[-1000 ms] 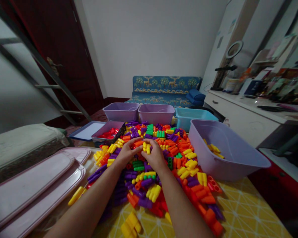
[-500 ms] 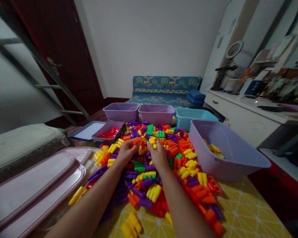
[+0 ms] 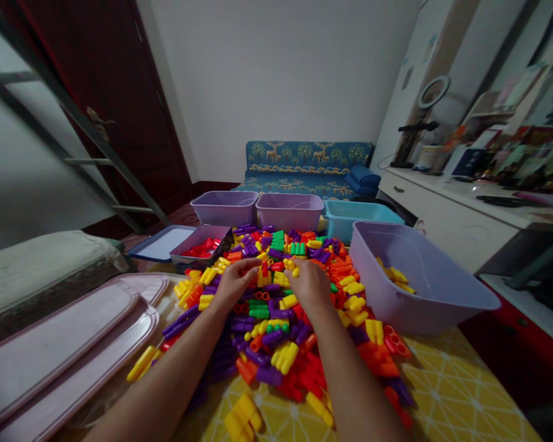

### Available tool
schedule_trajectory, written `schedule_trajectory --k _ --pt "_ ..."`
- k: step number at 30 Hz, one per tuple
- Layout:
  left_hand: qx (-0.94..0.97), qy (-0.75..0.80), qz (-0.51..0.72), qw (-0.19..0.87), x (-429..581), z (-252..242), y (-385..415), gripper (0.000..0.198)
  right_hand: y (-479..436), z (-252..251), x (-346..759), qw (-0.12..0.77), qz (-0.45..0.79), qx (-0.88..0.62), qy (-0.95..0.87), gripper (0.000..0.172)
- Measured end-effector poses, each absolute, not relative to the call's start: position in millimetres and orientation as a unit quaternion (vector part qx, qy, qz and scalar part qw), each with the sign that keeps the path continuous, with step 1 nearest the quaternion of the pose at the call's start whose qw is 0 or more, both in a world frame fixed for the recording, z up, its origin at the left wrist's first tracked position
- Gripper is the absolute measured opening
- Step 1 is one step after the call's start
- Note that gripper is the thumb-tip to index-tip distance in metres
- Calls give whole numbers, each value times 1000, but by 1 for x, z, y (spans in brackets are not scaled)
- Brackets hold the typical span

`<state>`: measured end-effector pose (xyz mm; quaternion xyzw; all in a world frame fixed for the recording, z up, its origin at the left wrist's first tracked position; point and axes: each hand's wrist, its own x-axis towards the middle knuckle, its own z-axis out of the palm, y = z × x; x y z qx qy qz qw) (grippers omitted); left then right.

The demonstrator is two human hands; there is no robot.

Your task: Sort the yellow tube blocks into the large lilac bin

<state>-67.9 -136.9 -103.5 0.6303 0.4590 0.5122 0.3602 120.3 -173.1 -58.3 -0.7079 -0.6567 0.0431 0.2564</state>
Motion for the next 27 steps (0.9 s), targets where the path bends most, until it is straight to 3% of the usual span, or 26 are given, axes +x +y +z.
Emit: schedule_trajectory --k 3,8,10,13,15,20,27 --pt "639 462 506 350 -68 -104 -137 27 -168 -60 126 343 91 -686 -635 23" --pt "642 458 503 354 -69 -107 -136 27 -161 -49 147 684 249 -547 -414 34" --pt "641 459 502 355 -68 -106 -136 26 -163 -35 160 787 256 -472 -305 31" --pt "652 469 490 338 -67 -103 -138 26 -170 -15 178 864 278 -383 -172 20" --pt "661 476 480 326 -67 -100 -140 26 -174 -7 186 880 313 -334 -129 12" --pt "663 470 483 325 -67 -97 -142 26 -174 -11 184 853 361 -326 -187 25" --pt "667 472 488 307 -66 -102 -139 24 -158 -63 138 569 406 -527 -483 57"
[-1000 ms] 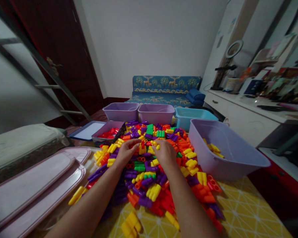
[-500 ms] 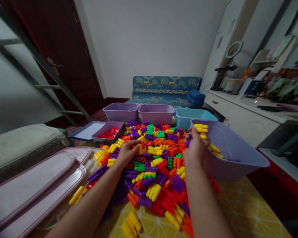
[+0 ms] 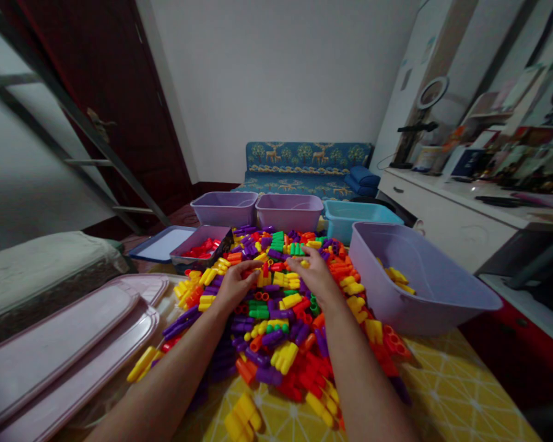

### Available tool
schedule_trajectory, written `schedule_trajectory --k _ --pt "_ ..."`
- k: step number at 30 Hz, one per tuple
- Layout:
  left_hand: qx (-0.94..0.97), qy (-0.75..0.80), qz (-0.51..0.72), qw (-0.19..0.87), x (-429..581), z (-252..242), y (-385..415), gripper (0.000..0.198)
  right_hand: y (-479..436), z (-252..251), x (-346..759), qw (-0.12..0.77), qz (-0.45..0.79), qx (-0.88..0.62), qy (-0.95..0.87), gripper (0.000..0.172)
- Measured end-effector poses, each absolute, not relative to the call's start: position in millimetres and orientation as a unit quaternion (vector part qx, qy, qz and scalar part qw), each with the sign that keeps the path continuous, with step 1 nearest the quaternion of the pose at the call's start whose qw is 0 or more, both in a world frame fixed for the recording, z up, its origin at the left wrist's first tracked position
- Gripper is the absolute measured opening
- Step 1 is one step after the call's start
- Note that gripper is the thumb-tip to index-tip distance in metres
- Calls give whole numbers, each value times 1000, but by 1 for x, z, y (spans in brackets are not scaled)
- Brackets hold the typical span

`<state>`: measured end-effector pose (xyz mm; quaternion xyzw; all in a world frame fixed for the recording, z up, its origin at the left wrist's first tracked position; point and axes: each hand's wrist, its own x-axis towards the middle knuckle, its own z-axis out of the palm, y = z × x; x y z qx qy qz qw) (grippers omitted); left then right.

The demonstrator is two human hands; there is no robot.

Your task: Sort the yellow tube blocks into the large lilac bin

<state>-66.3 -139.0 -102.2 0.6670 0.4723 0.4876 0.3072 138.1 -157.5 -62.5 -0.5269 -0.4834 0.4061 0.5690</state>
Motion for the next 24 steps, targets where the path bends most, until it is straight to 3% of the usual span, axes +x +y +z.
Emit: schedule_trajectory --k 3,6,10,14,24 --pt "702 471 486 220 -67 -101 -141 27 -153 -75 133 490 254 -558 -620 53" --pt "726 517 450 59 -65 -95 -149 29 -152 -77 148 417 66 -616 -665 44" --pt "687 638 341 -72 -60 -85 -161 40 -156 -78 164 303 -17 -724 -620 57" --pt "687 672 269 -65 -56 -86 -163 57 -163 -84 148 251 22 -739 -626 67" --pt "788 507 330 111 -61 -96 -147 62 -168 -84 101 325 122 -624 -700 68"
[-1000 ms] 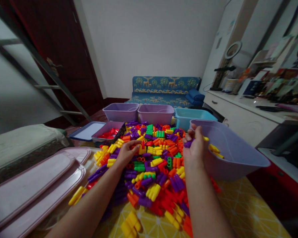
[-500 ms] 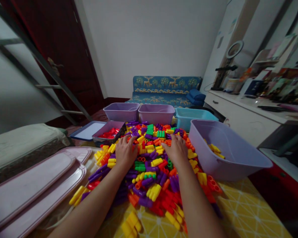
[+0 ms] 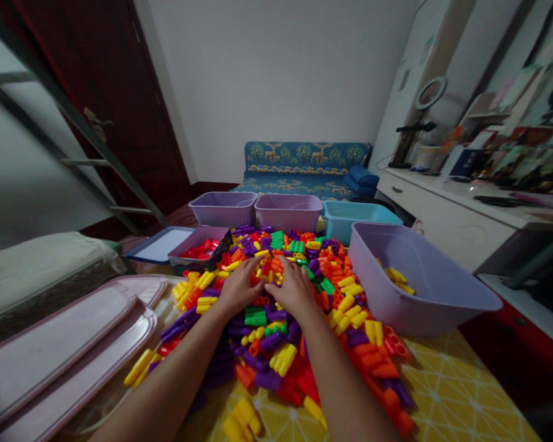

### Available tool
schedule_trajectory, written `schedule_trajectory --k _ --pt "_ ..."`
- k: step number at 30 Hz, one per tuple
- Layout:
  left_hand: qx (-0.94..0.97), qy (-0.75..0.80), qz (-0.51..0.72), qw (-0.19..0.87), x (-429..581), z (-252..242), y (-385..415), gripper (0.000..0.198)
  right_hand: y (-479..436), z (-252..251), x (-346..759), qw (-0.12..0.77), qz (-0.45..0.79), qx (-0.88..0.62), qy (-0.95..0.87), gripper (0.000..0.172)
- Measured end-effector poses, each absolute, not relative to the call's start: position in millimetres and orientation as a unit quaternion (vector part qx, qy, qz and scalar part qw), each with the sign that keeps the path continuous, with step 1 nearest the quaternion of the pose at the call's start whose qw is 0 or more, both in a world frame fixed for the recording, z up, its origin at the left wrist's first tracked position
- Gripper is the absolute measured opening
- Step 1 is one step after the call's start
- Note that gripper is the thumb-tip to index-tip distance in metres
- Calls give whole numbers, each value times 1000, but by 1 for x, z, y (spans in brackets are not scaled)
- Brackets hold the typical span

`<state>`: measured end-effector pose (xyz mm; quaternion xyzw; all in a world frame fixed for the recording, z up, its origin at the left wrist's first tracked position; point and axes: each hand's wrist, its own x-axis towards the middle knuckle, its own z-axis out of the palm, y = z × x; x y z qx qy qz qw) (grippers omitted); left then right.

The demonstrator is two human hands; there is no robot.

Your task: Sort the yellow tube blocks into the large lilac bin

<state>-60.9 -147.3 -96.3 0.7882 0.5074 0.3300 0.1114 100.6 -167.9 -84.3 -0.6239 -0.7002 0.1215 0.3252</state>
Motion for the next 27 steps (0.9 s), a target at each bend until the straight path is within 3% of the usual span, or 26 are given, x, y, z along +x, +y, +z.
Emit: schedule_trajectory --k 8,14,17,21,27 --pt "759 336 486 273 -63 -106 -135 73 -168 -77 87 471 289 -469 -689 70" --pt "690 391 515 326 -62 -112 -133 53 -160 -81 101 460 173 -535 -687 50" --pt "692 444 507 259 -63 -113 -133 40 -156 -83 113 421 77 -580 -693 36" --pt "726 473 482 129 -62 -108 -137 27 -159 -78 116 387 40 -594 -704 29" --pt "741 524 420 -35 -62 -98 -149 27 -168 -72 100 335 60 -528 -778 42"
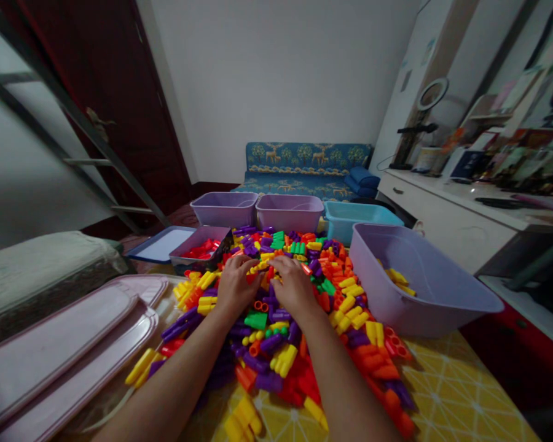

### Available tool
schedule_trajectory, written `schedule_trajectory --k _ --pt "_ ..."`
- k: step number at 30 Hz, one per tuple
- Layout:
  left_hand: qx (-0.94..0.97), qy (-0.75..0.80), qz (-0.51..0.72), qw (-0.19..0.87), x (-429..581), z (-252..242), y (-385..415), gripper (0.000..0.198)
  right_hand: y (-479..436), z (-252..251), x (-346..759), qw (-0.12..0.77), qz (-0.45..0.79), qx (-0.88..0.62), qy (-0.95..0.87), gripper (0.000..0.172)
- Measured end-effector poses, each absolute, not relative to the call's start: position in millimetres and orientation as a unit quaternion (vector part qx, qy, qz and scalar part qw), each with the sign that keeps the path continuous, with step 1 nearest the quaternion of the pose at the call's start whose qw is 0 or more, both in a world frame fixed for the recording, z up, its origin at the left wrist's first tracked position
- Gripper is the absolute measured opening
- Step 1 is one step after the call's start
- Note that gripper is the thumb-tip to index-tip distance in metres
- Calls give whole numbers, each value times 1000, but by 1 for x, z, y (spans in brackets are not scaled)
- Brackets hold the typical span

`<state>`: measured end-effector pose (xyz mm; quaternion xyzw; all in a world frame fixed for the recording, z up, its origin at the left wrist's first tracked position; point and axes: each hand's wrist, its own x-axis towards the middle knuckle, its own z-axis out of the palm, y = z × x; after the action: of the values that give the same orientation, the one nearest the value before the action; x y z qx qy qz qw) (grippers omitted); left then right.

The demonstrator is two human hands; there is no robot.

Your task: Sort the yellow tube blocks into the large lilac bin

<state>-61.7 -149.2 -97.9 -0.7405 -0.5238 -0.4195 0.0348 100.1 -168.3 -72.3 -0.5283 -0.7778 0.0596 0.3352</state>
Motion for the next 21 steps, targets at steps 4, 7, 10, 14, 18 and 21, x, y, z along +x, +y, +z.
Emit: schedule_trajectory --k 4,7,10,14,18,21 --pt "-765 -524 -374 9 -62 -96 -151 21 -171 -78 93 290 93 -529 -792 43" --pt "-786 -502 -361 -24 -62 -95 -151 20 -171 -81 92 306 79 -542 -779 35" --pt "-796 -469 -376 -65 -62 -95 -149 23 -170 -80 90 348 83 -531 -768 35" --pt "-764 -462 -434 -120 -61 -99 -145 26 -170 -77 86 428 179 -502 -730 38" --pt "-717 -470 -478 -192 -61 -101 -143 30 -171 -74 82 490 301 -468 -671 41" --pt "-696 -458 -501 -233 -61 -100 -143 29 -171 -74 82 509 332 -454 -652 41"
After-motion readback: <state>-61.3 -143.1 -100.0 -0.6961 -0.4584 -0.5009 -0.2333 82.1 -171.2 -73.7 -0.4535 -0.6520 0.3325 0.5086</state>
